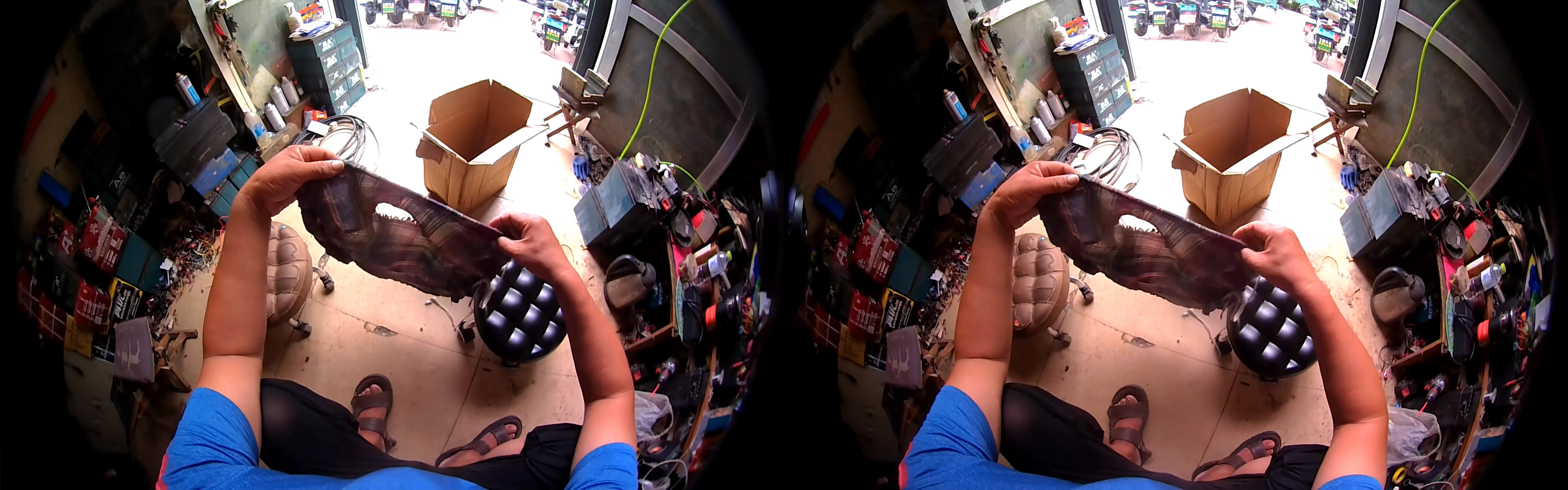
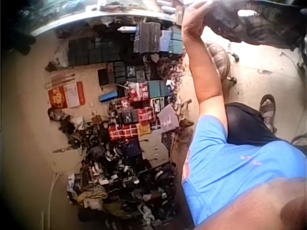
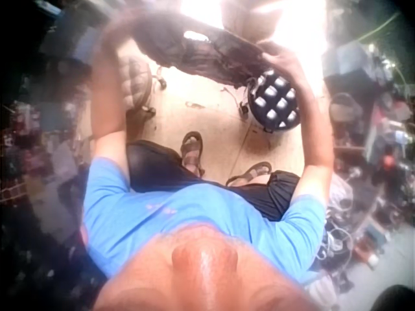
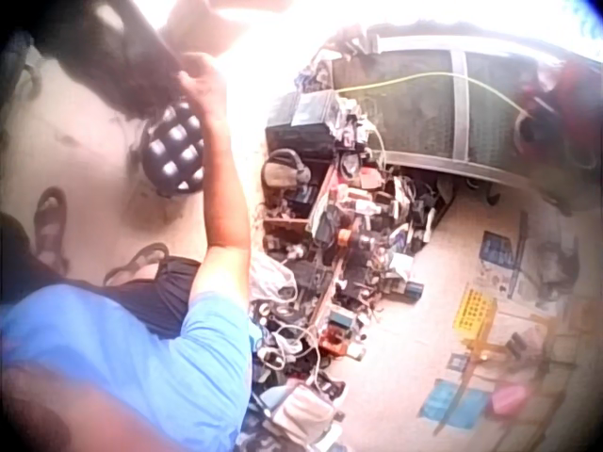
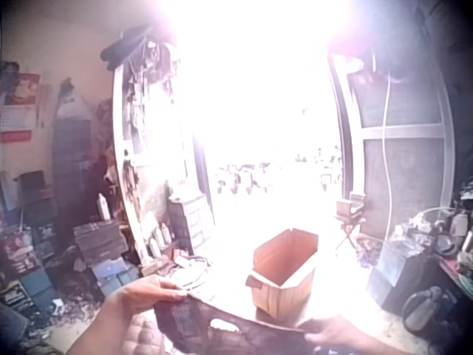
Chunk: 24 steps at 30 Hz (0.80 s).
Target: The person removes the wheels from an office chair base, removes a cloth cover from the chair seat, and then places the seat back onto the base.
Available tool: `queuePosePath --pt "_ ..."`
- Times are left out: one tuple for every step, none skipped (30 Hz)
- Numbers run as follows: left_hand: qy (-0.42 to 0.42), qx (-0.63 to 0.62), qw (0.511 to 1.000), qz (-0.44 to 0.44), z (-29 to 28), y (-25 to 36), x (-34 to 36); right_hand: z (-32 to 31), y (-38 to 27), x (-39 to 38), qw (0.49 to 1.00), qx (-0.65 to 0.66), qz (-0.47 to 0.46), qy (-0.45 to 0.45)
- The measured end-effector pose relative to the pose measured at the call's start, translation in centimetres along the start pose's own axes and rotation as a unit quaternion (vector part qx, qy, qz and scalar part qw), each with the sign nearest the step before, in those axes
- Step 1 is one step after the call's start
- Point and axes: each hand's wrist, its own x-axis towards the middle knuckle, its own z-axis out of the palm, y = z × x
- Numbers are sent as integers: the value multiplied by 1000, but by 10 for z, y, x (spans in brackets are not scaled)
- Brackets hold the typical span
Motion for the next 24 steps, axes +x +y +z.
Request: queuePosePath --pt "-2 14 1000 8 -1 -1 -1 4 2 1 993 -110 -31 33" --pt "-6 26 1000 17 -1 -2 1 6 4 1 971 -221 -60 66" --pt "-10 38 999 26 -2 -3 2 9 10 1 935 -308 -123 124" --pt "-5 58 998 37 -1 -3 3 10 12 3 932 -308 -106 157" --pt "1 78 996 46 0 -2 3 13 15 5 929 -307 -88 188" --pt "7 98 994 55 1 -1 3 13 16 7 924 -305 -70 220" --pt "6 118 991 60 1 0 5 10 16 9 932 -283 -34 223" --pt "-3 122 991 60 2 0 3 6 13 13 944 -237 -17 230" --pt "-12 126 990 61 4 0 3 3 10 16 966 -117 21 229" --pt "-23 130 989 62 6 0 4 0 5 19 972 6 58 226" --pt "-35 152 987 37 9 -2 11 -3 13 25 960 162 31 225" --pt "-26 176 983 42 9 -6 10 3 -9 27 936 296 38 187" --pt "-24 197 979 49 14 -11 13 7 -34 28 910 370 57 180" --pt "-28 213 975 57 25 -19 18 3 -45 26 915 383 38 124" --pt "-45 194 979 51 45 -23 22 5 -49 29 918 383 25 98" --pt "-75 196 976 58 50 -33 27 13 -63 31 927 370 -2 63" --pt "-83 173 979 60 67 -37 27 24 -71 33 920 390 23 38" --pt "-94 149 982 66 91 -39 25 37 -72 37 916 399 15 27" --pt "-153 70 984 56 113 -36 24 41 -79 34 913 405 -6 -34" --pt "-167 11 984 56 125 -43 27 57 -88 35 906 421 -12 -32" --pt "-165 56 981 87 132 -50 31 63 -95 31 903 426 -12 -54" --pt "-162 100 974 118 137 -54 34 67 -99 29 899 431 -12 -77" --pt "-165 60 977 124 142 -48 28 67 -98 31 908 410 -32 -82" --pt "-139 61 979 135 141 -53 32 69 -98 32 915 390 -51 -86"
